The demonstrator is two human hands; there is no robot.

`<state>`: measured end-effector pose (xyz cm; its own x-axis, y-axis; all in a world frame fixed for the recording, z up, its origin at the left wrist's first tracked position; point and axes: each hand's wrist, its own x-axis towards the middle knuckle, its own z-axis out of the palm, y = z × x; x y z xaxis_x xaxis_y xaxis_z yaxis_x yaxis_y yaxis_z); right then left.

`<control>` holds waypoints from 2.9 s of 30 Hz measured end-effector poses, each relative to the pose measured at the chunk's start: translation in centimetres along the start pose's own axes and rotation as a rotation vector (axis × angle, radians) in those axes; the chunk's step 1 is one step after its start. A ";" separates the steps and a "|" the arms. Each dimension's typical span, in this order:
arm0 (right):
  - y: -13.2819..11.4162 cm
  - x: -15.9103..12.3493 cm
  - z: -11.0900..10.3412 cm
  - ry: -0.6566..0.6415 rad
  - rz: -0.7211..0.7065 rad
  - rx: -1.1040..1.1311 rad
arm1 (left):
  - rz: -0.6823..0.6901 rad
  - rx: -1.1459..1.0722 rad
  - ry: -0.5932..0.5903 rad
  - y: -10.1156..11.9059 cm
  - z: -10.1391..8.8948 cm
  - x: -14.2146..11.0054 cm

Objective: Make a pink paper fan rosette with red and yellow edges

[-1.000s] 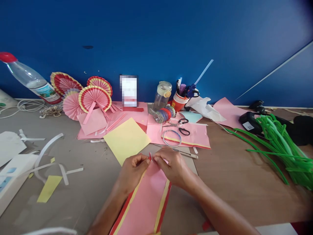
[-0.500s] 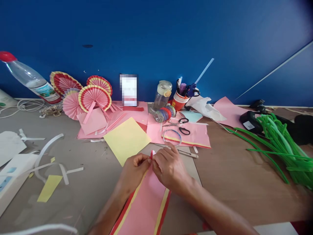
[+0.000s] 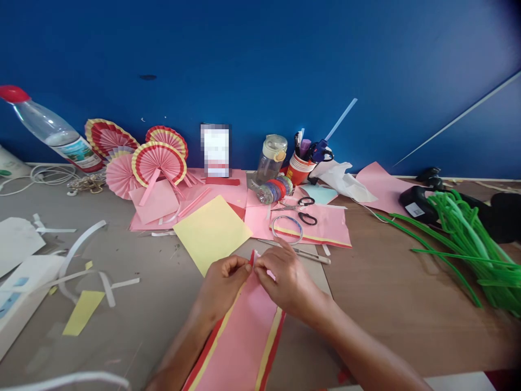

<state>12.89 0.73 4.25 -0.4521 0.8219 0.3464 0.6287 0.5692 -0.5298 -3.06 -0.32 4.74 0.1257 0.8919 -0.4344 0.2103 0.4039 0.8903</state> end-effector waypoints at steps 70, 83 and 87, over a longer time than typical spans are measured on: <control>-0.6 -0.4 -1.9 -0.013 -0.102 0.078 | -0.028 -0.257 -0.057 -0.1 -0.2 -0.1; 1.7 0.8 -2.4 -0.259 0.647 0.598 | 0.101 0.025 -0.164 -0.5 -0.1 0.2; 1.7 0.6 -1.8 -0.238 0.703 0.723 | 0.144 0.153 -0.077 -0.5 0.1 0.3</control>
<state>14.78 2.22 4.94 -0.2925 0.8934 -0.3409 0.3048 -0.2507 -0.9188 -3.03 -0.27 4.11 0.2379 0.9176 -0.3183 0.3286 0.2323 0.9154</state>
